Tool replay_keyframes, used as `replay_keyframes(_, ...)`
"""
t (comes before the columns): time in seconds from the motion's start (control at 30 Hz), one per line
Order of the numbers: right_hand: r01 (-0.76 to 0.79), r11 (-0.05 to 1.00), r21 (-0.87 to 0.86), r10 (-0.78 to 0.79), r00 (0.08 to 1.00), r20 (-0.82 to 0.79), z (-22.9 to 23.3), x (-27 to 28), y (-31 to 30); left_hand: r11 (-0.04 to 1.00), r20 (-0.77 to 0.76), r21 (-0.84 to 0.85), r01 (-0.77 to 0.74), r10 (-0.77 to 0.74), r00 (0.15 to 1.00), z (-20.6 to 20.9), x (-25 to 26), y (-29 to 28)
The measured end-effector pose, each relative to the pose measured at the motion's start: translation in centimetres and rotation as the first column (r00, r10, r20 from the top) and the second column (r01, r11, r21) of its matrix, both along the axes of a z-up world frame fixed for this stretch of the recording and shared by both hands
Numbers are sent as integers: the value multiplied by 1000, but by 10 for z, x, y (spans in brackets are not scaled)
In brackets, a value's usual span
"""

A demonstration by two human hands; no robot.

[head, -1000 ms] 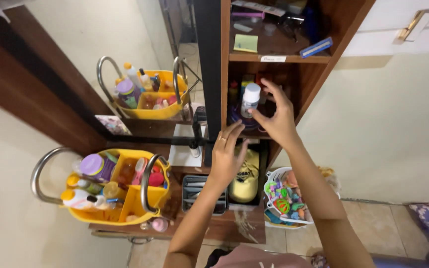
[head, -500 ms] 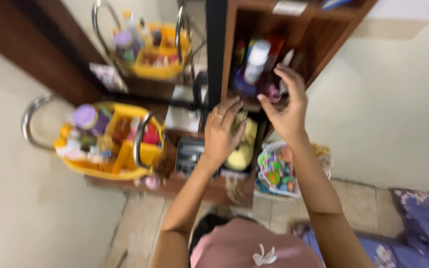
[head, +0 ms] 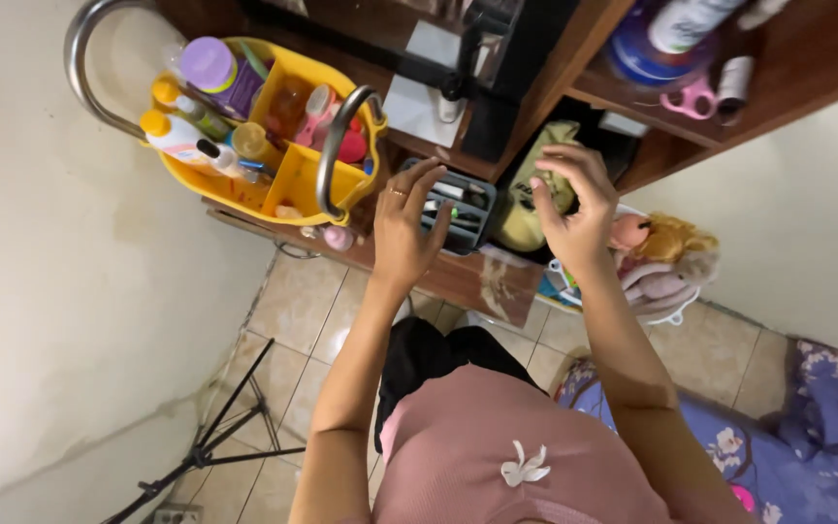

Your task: Organizing various toiletry bottles, cosmetics, and small toys on shelves and in a caddy.

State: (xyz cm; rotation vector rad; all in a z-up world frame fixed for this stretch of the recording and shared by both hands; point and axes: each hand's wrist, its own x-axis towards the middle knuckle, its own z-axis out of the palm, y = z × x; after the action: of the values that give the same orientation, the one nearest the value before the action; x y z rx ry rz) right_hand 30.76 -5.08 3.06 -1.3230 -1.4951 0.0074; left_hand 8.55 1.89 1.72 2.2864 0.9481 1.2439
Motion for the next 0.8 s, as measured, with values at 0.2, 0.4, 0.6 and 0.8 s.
replay_keyframes(0.2,-9,997,-81,3,997,-73,-57,-27,53,978,81,-188,91,-77,994,-44,-16,36)
replay_keyframes(0.4,96,973,-212,-131,979,-156,-121,-48,124,946,61,-286,150,-138,989,-95,1,92)
replay_keyframes(0.6,169,953,-250,-200,974,-105,-149,-36,185,924,52,-350,154,-145,988,-140,35,151)
replay_keyframes(0.8,187,950,-251,-222,968,-120,-157,-21,236,967,140,-249,63,-29,990,-206,77,204)
